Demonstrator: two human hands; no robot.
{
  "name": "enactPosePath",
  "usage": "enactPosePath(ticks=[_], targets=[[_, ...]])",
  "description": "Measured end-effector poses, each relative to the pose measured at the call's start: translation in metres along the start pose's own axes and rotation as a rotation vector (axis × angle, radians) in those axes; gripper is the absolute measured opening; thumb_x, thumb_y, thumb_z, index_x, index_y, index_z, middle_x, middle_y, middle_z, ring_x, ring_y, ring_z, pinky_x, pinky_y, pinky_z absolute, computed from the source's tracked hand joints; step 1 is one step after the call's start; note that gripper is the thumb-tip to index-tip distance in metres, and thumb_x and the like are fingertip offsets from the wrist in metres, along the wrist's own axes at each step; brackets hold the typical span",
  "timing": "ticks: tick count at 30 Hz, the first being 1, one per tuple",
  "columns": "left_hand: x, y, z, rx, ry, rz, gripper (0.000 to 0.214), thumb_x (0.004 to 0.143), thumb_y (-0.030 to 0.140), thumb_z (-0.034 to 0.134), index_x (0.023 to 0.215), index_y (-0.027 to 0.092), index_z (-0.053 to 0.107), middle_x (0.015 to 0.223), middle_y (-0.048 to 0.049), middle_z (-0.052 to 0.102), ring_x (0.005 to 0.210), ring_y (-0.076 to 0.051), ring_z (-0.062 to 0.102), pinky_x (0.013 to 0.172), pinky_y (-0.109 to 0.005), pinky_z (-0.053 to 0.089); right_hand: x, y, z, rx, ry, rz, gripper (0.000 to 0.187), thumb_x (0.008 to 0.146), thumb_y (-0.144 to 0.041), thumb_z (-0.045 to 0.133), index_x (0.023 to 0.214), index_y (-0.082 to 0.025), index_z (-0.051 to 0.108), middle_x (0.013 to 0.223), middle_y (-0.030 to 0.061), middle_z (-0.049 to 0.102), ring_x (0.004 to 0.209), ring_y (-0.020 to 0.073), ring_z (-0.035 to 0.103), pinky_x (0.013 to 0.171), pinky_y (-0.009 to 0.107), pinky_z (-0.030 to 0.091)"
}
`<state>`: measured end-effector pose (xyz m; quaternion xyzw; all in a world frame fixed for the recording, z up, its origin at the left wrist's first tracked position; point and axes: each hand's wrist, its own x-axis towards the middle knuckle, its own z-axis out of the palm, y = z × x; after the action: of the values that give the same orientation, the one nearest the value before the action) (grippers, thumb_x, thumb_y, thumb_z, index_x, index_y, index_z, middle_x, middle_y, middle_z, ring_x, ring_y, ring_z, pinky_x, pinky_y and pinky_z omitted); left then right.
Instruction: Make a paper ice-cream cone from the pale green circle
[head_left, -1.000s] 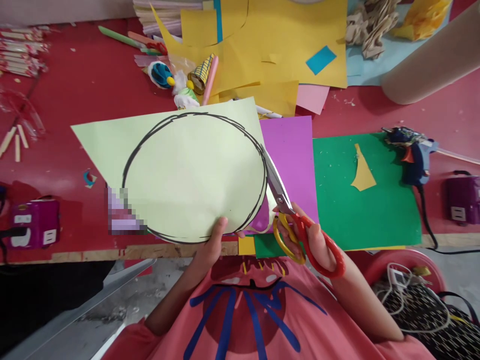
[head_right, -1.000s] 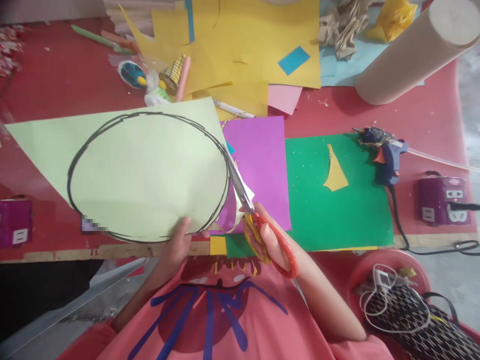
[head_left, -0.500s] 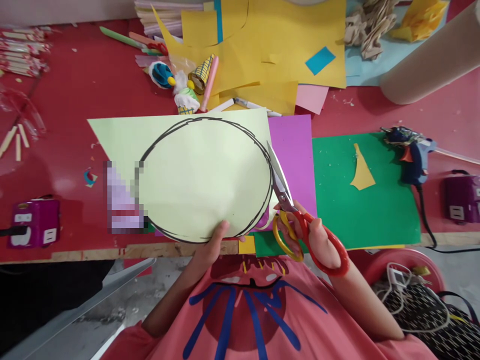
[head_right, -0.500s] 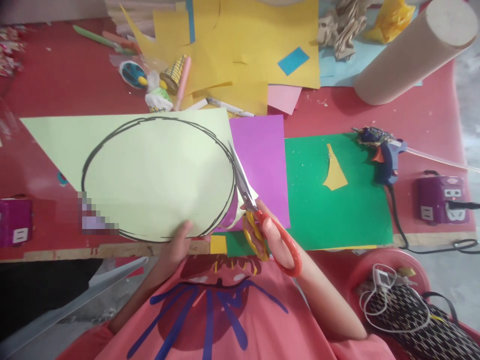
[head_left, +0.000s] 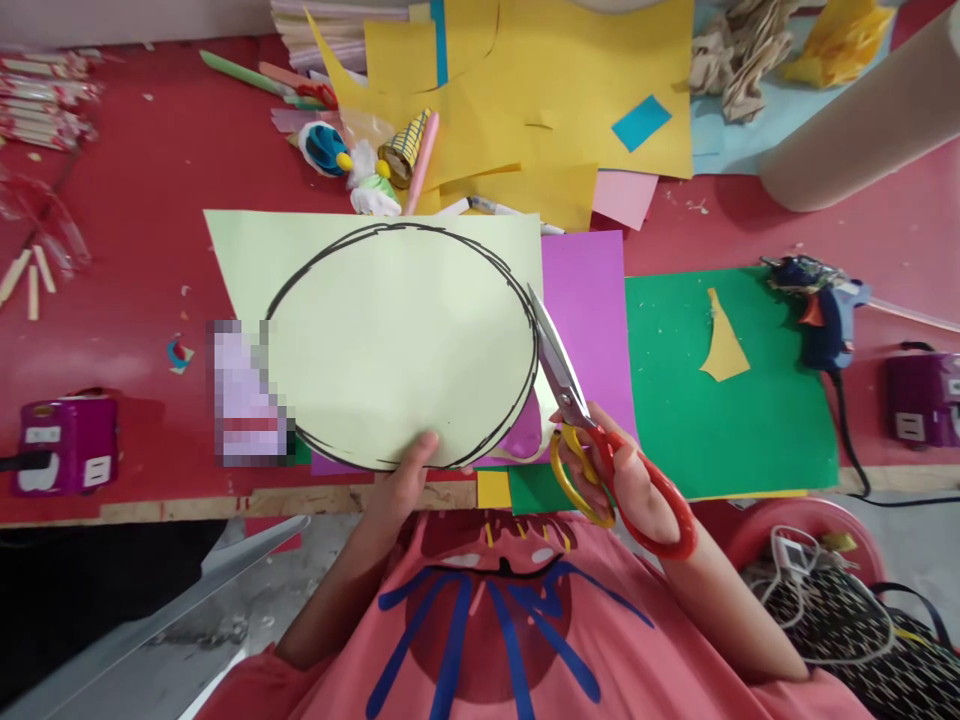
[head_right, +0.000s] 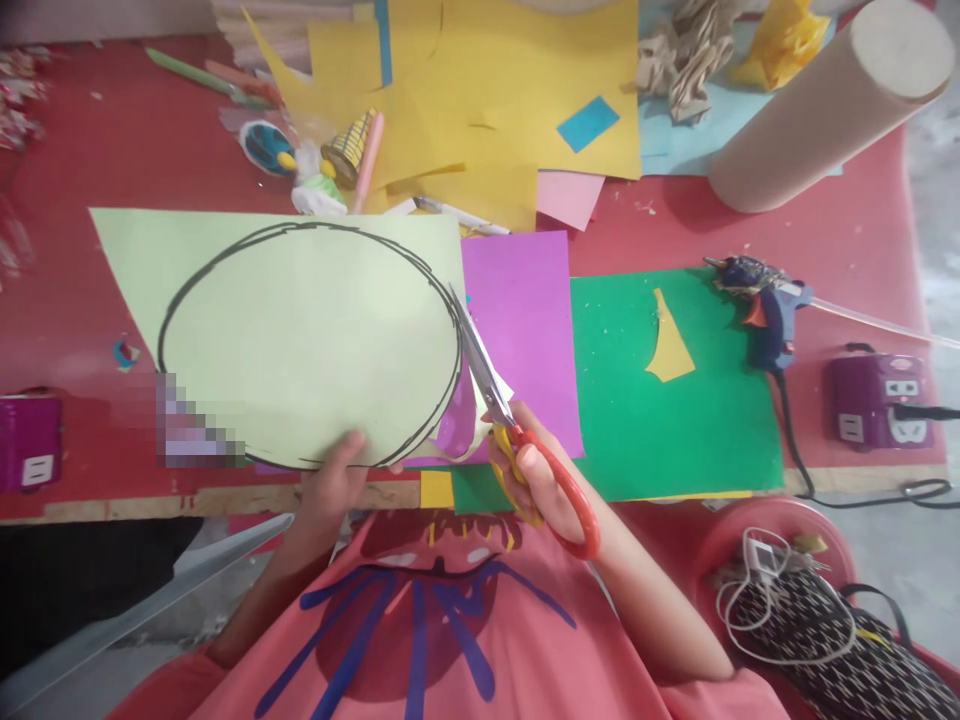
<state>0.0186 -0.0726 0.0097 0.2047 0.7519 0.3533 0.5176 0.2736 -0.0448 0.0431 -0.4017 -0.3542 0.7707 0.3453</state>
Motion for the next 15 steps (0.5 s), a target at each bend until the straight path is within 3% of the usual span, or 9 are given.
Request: enactPosePath(ticks=[4,7,9,11,15], targets=[[0.010,-0.004,-0.002,-0.124,0.027,0.031,0.027,0.070,0.052,0.070,0.083,0.028,0.070,0.098,-0.0009,0.073,0.130,-0.023,0.049,0.115,-0.035,0.035,-0.001,0.001,-0.001,-0.012,0.003,0.002,0.052,0.088,-0.064,0.042,0.119,-0.024,0.046,0.068,-0.0064,0.038,0.035,0.0014,0.025,0.030,0.019,0.018],[0.008,0.004,0.008,-0.188,0.027,0.082,0.046,0.064,0.070,0.065,0.080,0.027,0.069,0.097,-0.0020,0.073,0.132,-0.024,0.046,0.113,-0.033,0.037,-0.001,0.002,-0.001,-0.013,0.002,0.004,0.050,0.089,-0.063,0.041,0.120,-0.024,0.046,0.069,-0.0061,0.038,0.035,0.0013,0.026,0.030,0.019,0.018],[0.004,0.012,0.020,-0.273,-0.011,0.128,0.076,0.061,0.091,0.036,0.088,0.029,0.069,0.100,-0.0018,0.073,0.129,-0.024,0.049,0.106,-0.034,0.044,0.000,0.003,0.001,-0.018,0.004,0.007,0.049,0.090,-0.062,0.039,0.121,-0.024,0.045,0.069,-0.0058,0.039,0.035,0.0017,0.027,0.030,0.019,0.020],[-0.001,0.018,0.030,-0.428,-0.099,0.176,0.091,0.056,0.097,0.027,0.099,0.027,0.067,0.106,-0.0034,0.072,0.127,-0.025,0.051,0.101,-0.035,0.047,0.001,0.004,0.002,-0.033,0.008,0.008,0.049,0.092,-0.061,0.037,0.121,-0.023,0.044,0.068,-0.0057,0.040,0.035,0.0020,0.027,0.030,0.020,0.021],[-0.006,0.022,0.042,-0.459,-0.195,0.176,0.090,0.047,0.092,0.049,0.099,0.022,0.067,0.098,-0.0094,0.073,0.108,-0.032,0.064,0.082,-0.040,0.056,0.001,0.005,0.005,-0.064,-0.003,0.018,0.047,0.093,-0.059,0.034,0.121,-0.023,0.044,0.065,-0.0059,0.041,0.035,0.0026,0.027,0.032,0.020,0.021]])
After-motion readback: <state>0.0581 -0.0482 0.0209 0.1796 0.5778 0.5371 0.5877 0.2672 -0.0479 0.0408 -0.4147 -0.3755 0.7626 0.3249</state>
